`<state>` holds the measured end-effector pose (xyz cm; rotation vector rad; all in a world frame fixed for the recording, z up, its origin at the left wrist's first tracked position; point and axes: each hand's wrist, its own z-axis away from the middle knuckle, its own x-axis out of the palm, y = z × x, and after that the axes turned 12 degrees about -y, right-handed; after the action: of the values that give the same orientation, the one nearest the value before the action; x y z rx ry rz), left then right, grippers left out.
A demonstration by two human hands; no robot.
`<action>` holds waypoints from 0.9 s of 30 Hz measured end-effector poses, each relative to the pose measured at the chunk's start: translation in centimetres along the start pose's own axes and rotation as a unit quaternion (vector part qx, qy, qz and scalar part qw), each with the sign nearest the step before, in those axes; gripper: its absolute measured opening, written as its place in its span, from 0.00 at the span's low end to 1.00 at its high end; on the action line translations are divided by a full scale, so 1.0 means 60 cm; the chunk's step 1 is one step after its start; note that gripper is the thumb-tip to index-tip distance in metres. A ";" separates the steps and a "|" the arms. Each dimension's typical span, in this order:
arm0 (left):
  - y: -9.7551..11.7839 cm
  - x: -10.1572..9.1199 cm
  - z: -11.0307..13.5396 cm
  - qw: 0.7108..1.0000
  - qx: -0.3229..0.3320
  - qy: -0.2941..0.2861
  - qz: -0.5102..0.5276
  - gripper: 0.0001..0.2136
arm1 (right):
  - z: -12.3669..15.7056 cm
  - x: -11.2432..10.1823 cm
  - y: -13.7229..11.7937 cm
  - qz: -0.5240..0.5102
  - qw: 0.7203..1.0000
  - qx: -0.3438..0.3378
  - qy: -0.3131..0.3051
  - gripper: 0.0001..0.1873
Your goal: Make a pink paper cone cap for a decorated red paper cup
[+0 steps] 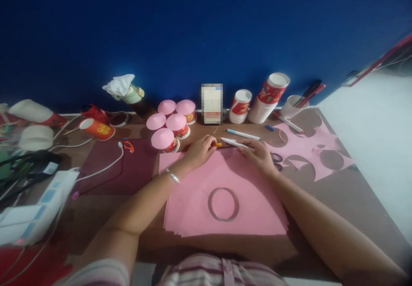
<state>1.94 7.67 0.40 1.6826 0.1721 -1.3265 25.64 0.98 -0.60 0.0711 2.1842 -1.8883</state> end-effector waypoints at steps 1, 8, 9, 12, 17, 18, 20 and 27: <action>-0.004 0.003 0.001 0.999 0.000 0.023 0.041 0.04 | 0.002 0.000 0.000 0.016 1.000 -0.001 0.011 0.17; -0.013 -0.002 0.002 0.983 0.038 0.063 0.168 0.03 | 0.005 -0.003 -0.012 0.137 0.989 -0.048 0.000 0.09; -0.013 -0.004 0.002 0.982 0.036 0.059 0.175 0.03 | 0.004 -0.004 -0.014 0.141 0.989 -0.053 -0.008 0.09; -0.016 -0.006 -0.001 0.980 0.037 0.052 0.187 0.04 | 0.003 -0.005 -0.014 0.150 0.987 -0.055 -0.022 0.07; -0.019 -0.002 -0.003 0.978 0.073 0.053 0.187 0.02 | 0.004 -0.007 -0.011 0.155 0.987 -0.038 -0.036 0.07; -0.019 -0.002 -0.003 0.978 0.077 0.055 0.187 0.02 | 0.005 -0.006 -0.011 0.156 0.986 -0.034 -0.038 0.07; -0.018 -0.003 -0.004 0.978 0.079 0.059 0.185 0.02 | 0.005 -0.006 -0.012 0.158 0.986 -0.028 -0.042 0.07; -0.024 0.000 -0.004 0.974 0.089 0.059 0.199 0.04 | 0.007 -0.006 -0.012 0.173 0.984 -0.028 -0.036 0.06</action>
<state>1.20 8.61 -0.46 1.8309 -0.2143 -0.9635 25.93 0.48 0.12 0.3442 2.0202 -1.6113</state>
